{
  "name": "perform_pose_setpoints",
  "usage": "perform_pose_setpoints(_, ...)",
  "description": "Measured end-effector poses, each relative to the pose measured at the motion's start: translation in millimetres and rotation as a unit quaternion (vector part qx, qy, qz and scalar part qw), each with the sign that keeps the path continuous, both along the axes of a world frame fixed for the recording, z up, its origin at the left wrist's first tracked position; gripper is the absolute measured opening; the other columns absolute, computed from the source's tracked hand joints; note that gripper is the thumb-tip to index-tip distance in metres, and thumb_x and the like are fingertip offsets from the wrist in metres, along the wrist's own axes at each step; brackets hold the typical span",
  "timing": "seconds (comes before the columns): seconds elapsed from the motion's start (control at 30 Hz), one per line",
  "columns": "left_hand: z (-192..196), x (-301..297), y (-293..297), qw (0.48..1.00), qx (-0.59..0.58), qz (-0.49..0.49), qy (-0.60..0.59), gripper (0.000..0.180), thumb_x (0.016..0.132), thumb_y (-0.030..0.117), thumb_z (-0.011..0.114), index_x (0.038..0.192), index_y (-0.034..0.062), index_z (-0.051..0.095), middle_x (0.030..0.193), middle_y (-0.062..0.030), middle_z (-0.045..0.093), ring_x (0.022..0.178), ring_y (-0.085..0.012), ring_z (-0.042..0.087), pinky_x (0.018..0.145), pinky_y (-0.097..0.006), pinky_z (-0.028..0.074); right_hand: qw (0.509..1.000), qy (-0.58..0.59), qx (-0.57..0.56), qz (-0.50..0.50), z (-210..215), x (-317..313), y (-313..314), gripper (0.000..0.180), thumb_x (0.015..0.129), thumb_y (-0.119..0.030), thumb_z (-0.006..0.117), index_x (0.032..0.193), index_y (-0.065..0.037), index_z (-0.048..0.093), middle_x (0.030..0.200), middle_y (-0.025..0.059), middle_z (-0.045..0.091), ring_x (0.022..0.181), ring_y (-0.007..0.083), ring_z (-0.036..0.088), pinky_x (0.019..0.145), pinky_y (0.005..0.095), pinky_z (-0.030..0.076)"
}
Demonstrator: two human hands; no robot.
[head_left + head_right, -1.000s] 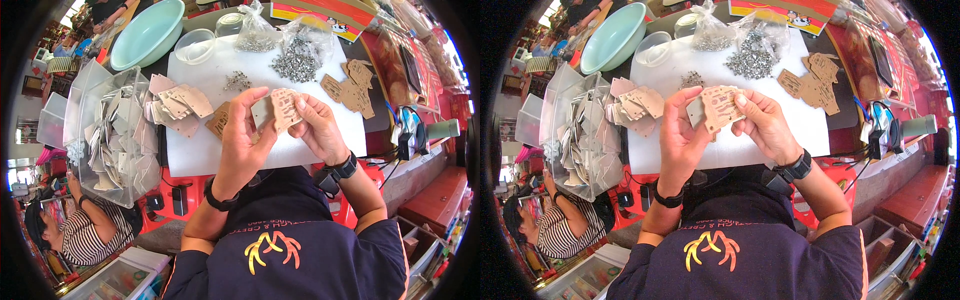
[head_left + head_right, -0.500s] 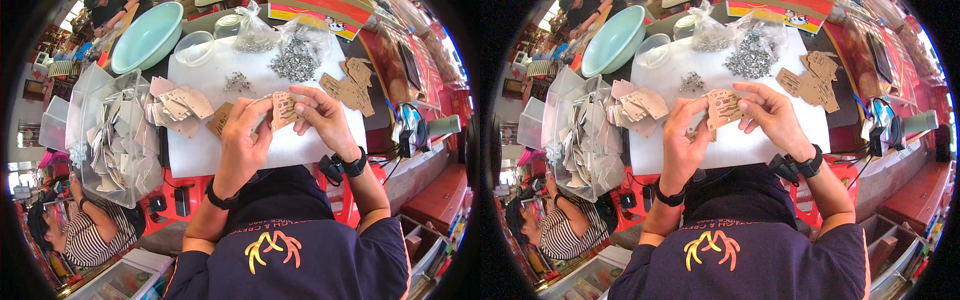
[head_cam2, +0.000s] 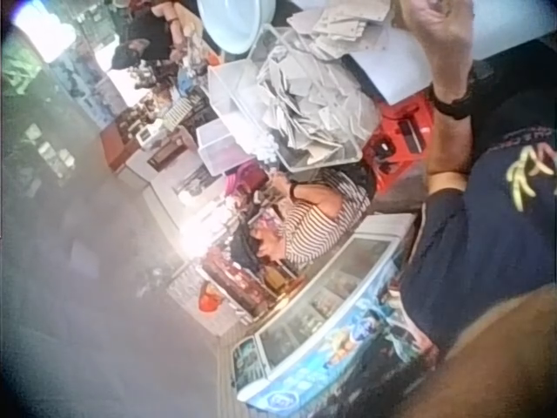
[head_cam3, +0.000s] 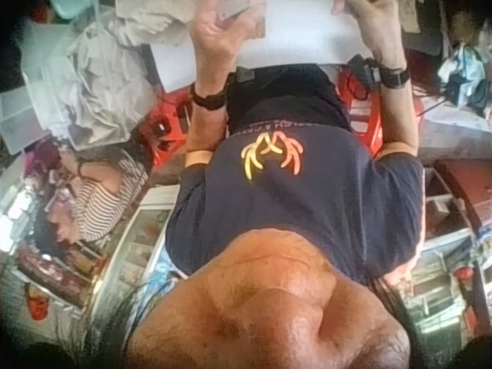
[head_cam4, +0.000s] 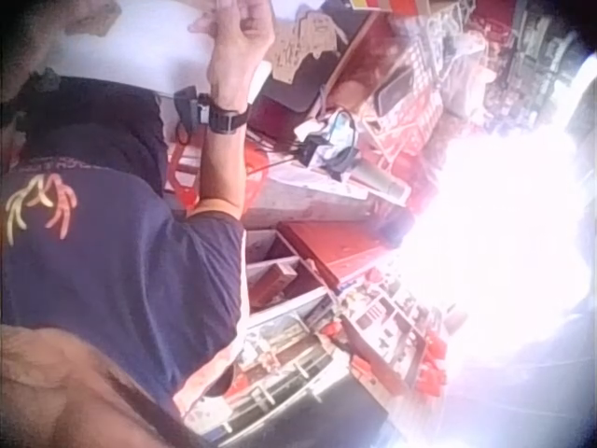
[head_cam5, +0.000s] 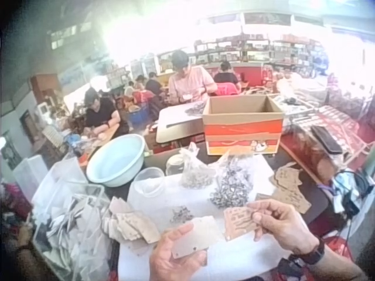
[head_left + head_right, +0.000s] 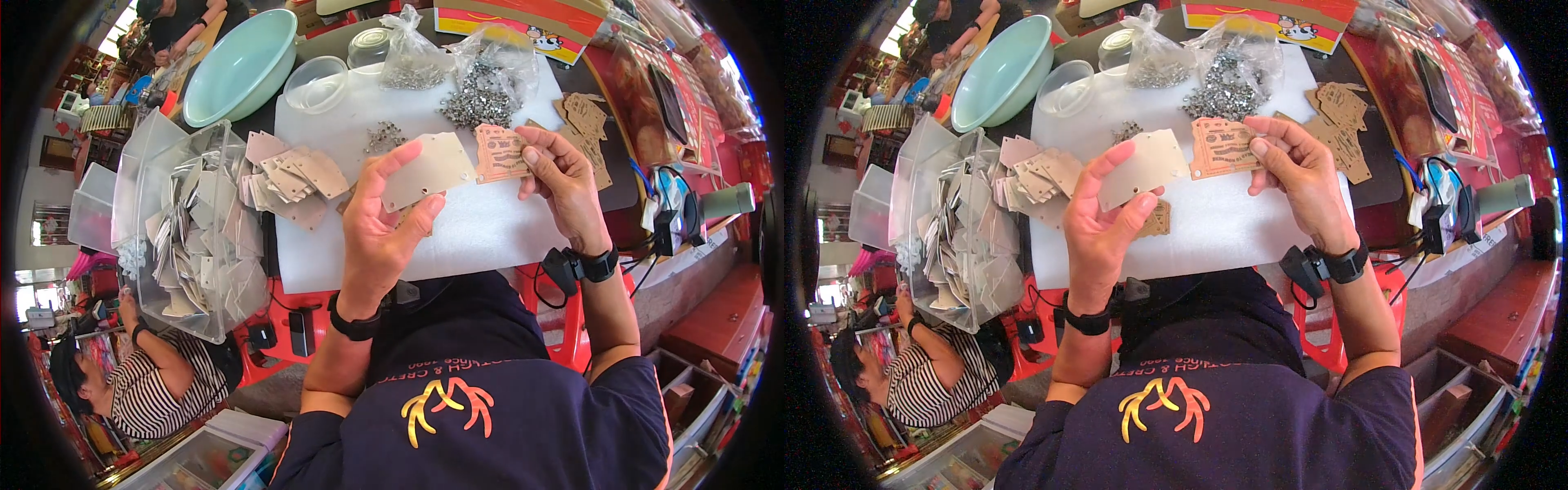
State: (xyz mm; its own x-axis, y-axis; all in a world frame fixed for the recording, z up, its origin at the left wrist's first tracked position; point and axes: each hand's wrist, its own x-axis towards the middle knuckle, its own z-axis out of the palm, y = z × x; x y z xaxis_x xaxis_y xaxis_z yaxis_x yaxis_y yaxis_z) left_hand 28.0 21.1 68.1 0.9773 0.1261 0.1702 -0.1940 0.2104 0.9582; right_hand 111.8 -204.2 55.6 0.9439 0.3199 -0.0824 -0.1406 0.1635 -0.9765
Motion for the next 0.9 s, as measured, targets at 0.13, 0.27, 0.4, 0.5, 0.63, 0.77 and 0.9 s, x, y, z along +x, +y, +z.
perform_pose_setpoints(0.13, -12.0, 5.8, 9.4, 0.997, -0.074, 0.017, -0.023, 0.041, 0.099, 0.022, 0.058, 0.131, -0.0007, 0.048, 0.111, -0.0121, 0.064, 0.094, -0.0179, 0.066, 0.081, -0.028, 0.051, 0.998, 0.044, 0.053, 0.002, -3.0, -0.3, -1.8, 0.034, 0.096, -0.014, 0.061, 0.127, 0.000, 0.055, 0.097, 0.0053, 0.067, 0.063, 0.0074, 0.061, 0.062, 0.0228, 0.054)
perform_pose_setpoints(0.27, -9.5, 8.4, 5.9, 0.974, -0.220, 0.029, 0.040, 0.053, 0.102, 0.045, 0.045, 0.129, -0.0007, 0.048, 0.108, -0.0154, 0.065, 0.090, -0.0237, 0.068, 0.079, -0.031, 0.051, 0.995, 0.060, 0.083, 0.017, -3.1, -5.3, 2.8, 0.033, 0.096, -0.013, 0.060, 0.126, 0.001, 0.055, 0.099, 0.0072, 0.067, 0.062, 0.0090, 0.062, 0.063, 0.0245, 0.055)
perform_pose_setpoints(0.4, 1.0, 9.7, -0.9, 0.943, -0.311, -0.002, 0.121, 0.059, 0.102, 0.053, 0.035, 0.129, 0.0023, 0.047, 0.109, -0.0145, 0.065, 0.091, -0.0253, 0.067, 0.079, -0.033, 0.052, 0.993, 0.058, 0.099, 0.033, 1.3, -10.0, 13.5, 0.032, 0.097, -0.013, 0.060, 0.125, 0.001, 0.055, 0.099, 0.0073, 0.067, 0.063, 0.0099, 0.063, 0.063, 0.0249, 0.055)
perform_pose_setpoints(0.5, -3.5, 11.5, -6.2, 0.947, -0.301, 0.020, 0.107, 0.055, 0.102, 0.052, 0.038, 0.128, 0.0047, 0.049, 0.108, -0.0113, 0.065, 0.091, -0.0213, 0.064, 0.079, -0.032, 0.051, 0.992, 0.062, 0.105, 0.038, 1.8, -11.6, 17.5, 0.031, 0.097, -0.012, 0.060, 0.124, 0.001, 0.055, 0.098, 0.0071, 0.067, 0.063, 0.0104, 0.063, 0.063, 0.0252, 0.055)
perform_pose_setpoints(0.63, -25.9, 10.9, 2.0, 0.967, -0.242, 0.053, 0.062, 0.035, 0.101, 0.036, 0.052, 0.120, 0.0072, 0.054, 0.108, -0.0066, 0.064, 0.091, -0.0125, 0.059, 0.076, -0.027, 0.047, 0.991, 0.065, 0.108, 0.040, 0.0, -13.7, 20.7, 0.031, 0.097, -0.012, 0.059, 0.124, 0.001, 0.055, 0.096, 0.0064, 0.067, 0.063, 0.0101, 0.063, 0.063, 0.0252, 0.055)
perform_pose_setpoints(0.77, -28.8, 8.4, -1.8, 0.968, -0.212, 0.115, 0.072, 0.021, 0.097, 0.015, 0.059, 0.117, 0.0088, 0.056, 0.115, -0.0066, 0.063, 0.089, -0.0102, 0.059, 0.075, -0.027, 0.047, 0.992, 0.069, 0.106, 0.031, -1.7, -15.3, 23.7, 0.029, 0.096, -0.011, 0.059, 0.123, 0.001, 0.055, 0.094, 0.0053, 0.066, 0.064, 0.0102, 0.064, 0.062, 0.0254, 0.056)
perform_pose_setpoints(0.9, -27.8, 11.5, -2.4, 0.985, -0.134, 0.094, 0.053, 0.019, 0.096, 0.009, 0.057, 0.115, 0.0076, 0.057, 0.112, -0.0053, 0.064, 0.093, -0.0115, 0.062, 0.078, -0.027, 0.049, 0.992, 0.074, 0.099, 0.012, -5.0, -16.9, 27.5, 0.028, 0.096, -0.011, 0.060, 0.122, 0.000, 0.055, 0.092, 0.0043, 0.065, 0.065, 0.0104, 0.065, 0.062, 0.0259, 0.057)
